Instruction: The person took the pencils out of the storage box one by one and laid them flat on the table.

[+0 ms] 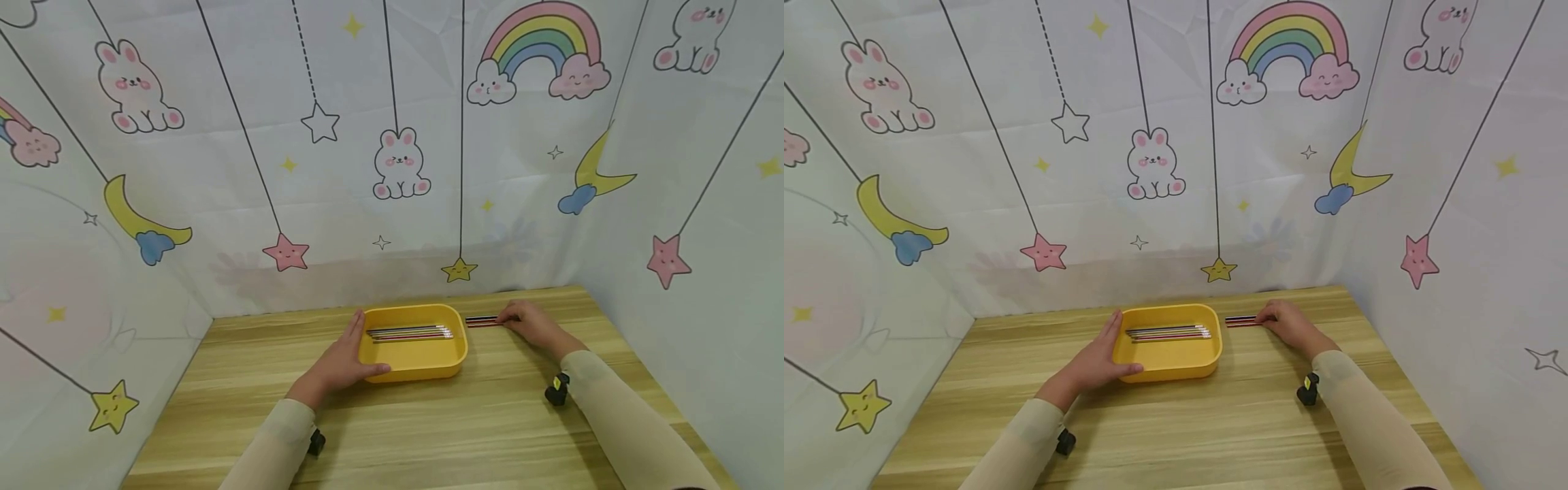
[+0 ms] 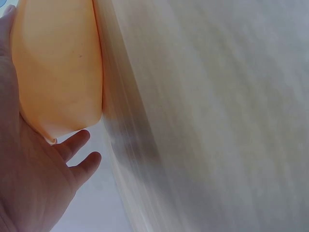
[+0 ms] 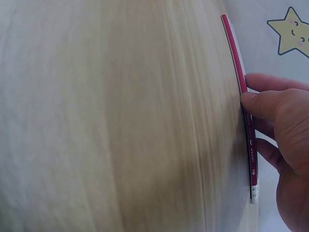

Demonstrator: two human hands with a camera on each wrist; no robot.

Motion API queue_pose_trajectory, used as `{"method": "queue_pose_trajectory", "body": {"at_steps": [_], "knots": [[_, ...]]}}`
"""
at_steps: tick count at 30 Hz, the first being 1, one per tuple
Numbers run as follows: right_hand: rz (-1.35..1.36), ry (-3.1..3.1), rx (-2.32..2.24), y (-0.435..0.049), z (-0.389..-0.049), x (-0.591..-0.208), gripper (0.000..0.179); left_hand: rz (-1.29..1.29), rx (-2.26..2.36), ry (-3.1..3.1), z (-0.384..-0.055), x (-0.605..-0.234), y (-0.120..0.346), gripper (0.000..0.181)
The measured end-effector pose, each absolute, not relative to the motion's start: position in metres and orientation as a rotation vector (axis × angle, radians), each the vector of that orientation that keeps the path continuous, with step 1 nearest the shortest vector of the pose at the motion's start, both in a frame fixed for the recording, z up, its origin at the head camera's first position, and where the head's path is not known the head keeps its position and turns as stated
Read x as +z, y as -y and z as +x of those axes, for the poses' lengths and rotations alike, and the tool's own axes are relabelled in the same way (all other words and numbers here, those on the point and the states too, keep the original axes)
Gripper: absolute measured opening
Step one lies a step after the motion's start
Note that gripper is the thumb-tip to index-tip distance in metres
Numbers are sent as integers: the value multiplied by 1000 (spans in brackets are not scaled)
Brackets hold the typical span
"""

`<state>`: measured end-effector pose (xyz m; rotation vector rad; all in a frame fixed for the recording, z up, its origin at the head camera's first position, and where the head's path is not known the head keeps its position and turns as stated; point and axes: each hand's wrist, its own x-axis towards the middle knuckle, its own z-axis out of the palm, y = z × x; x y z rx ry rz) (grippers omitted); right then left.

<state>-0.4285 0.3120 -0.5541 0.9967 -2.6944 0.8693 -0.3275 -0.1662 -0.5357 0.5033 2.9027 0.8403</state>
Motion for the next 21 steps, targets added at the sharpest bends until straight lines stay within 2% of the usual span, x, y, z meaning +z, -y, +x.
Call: {"method": "queue_pose_trajectory", "body": {"at_steps": [10, 21], "knots": [[928, 2710, 870, -312, -427, -556, 21, 489, 828, -2898, -326, -535, 166, 139], [835, 2740, 929, -310, -424, -550, 14, 503, 846, -2899, -326, -533, 166, 134]]}}
